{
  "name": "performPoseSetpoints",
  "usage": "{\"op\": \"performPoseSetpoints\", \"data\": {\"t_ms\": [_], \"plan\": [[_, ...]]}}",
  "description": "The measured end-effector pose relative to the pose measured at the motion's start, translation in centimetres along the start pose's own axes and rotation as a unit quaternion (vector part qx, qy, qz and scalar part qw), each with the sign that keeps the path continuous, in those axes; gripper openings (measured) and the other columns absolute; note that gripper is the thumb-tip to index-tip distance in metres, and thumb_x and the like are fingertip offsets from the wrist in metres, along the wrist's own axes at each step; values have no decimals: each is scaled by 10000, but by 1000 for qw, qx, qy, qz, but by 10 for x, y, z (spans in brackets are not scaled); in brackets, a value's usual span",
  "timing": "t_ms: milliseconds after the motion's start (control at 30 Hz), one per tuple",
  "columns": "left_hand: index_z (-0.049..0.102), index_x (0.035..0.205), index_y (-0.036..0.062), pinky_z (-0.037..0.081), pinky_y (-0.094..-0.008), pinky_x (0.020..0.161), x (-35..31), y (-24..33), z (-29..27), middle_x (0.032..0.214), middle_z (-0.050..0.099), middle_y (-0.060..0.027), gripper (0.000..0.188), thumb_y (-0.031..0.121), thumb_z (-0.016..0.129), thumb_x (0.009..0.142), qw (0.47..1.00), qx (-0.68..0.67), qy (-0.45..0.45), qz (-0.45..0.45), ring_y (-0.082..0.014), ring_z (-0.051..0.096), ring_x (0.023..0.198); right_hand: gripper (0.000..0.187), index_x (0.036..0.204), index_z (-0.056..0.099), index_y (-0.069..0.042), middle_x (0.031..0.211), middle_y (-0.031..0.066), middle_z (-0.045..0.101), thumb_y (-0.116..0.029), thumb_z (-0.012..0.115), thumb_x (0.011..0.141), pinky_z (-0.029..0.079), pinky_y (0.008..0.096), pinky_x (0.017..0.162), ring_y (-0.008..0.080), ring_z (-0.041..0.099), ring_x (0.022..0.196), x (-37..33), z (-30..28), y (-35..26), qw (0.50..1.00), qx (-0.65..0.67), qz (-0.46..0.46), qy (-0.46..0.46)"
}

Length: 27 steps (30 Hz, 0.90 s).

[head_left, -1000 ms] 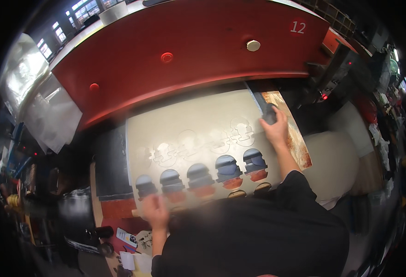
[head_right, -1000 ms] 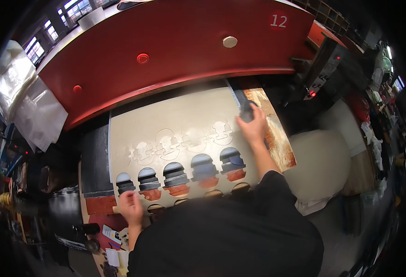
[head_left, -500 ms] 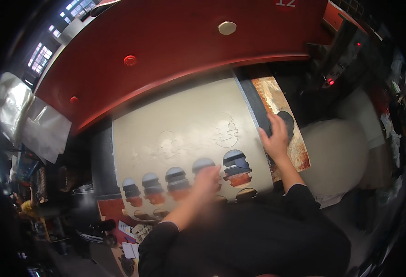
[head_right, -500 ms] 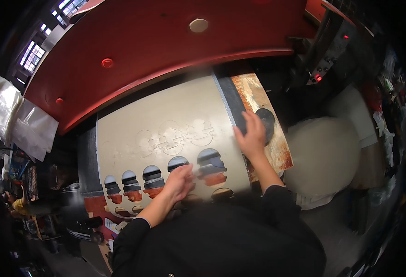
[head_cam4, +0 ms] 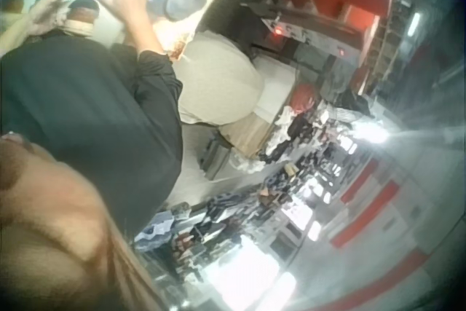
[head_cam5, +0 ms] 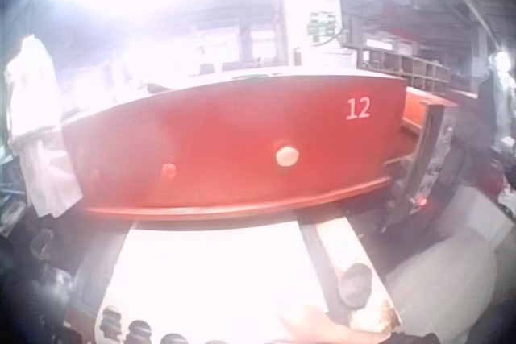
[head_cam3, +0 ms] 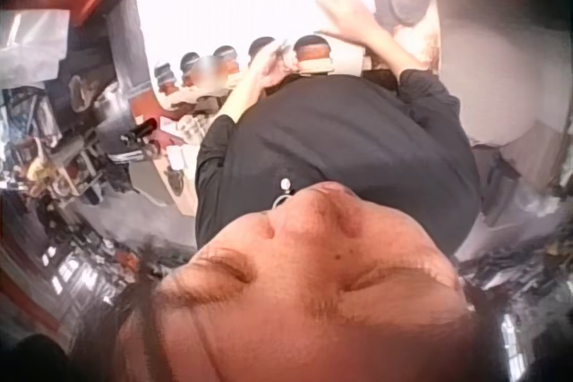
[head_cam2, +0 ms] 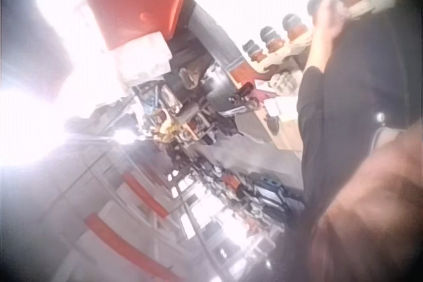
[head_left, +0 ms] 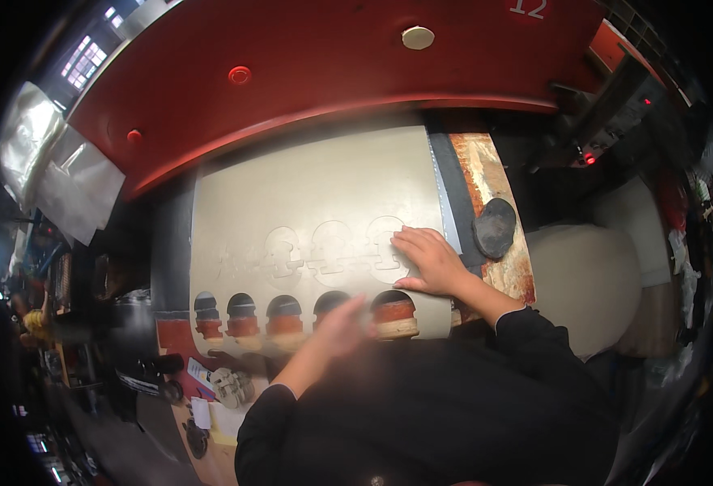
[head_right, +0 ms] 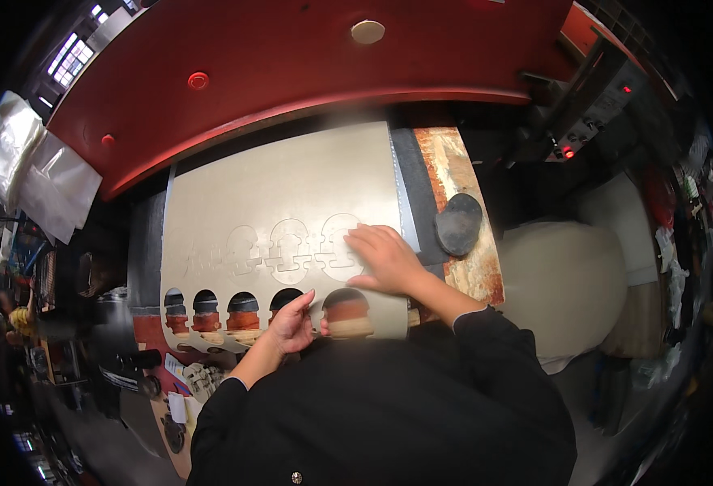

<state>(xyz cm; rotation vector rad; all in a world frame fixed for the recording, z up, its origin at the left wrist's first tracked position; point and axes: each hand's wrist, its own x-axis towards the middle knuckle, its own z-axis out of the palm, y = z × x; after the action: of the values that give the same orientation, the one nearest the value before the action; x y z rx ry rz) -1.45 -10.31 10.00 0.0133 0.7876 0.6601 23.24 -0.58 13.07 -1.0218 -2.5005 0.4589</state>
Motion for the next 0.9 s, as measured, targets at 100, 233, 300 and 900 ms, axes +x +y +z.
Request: {"op": "performPoseSetpoints", "data": {"t_ms": [100,233,300,900], "plan": [[623,1129,22,511,-345,777,5,13,-6,938,671,-81,379,364,573,972,980,191,-40,34,-192,632,831,751,1319,528,-42,1339,166,548,-411,796,721,361,466,1083,342,494,1274,0,2,3,999,22,-11,32],[514,1291,-12,484,-385,939,14,9,-12,1106,662,-150,441,286,558,969,985,133,-85,74,-246,630,1017,728,1309,542,-42,1333,164,556,-374,799,715,371,469,1080,336,515,1254,4,1,6,999,25,-26,7],[416,1394,-21,400,-427,1096,18,5,-15,1306,584,-222,528,256,544,963,991,20,-120,57,-303,554,1234,711,1299,549,-41,1321,164,565,-346,802,709,380,469,1076,330,528,1242,4,0,5,999,-3,-52,4],[484,799,134,412,-443,960,-1,3,-11,946,547,-35,195,227,578,943,981,-93,-72,156,-254,534,1024,331,1245,559,-16,1105,76,643,-255,521,1019,546,296,806,158,630,924,39,-10,29,695,589,358,204]]}}
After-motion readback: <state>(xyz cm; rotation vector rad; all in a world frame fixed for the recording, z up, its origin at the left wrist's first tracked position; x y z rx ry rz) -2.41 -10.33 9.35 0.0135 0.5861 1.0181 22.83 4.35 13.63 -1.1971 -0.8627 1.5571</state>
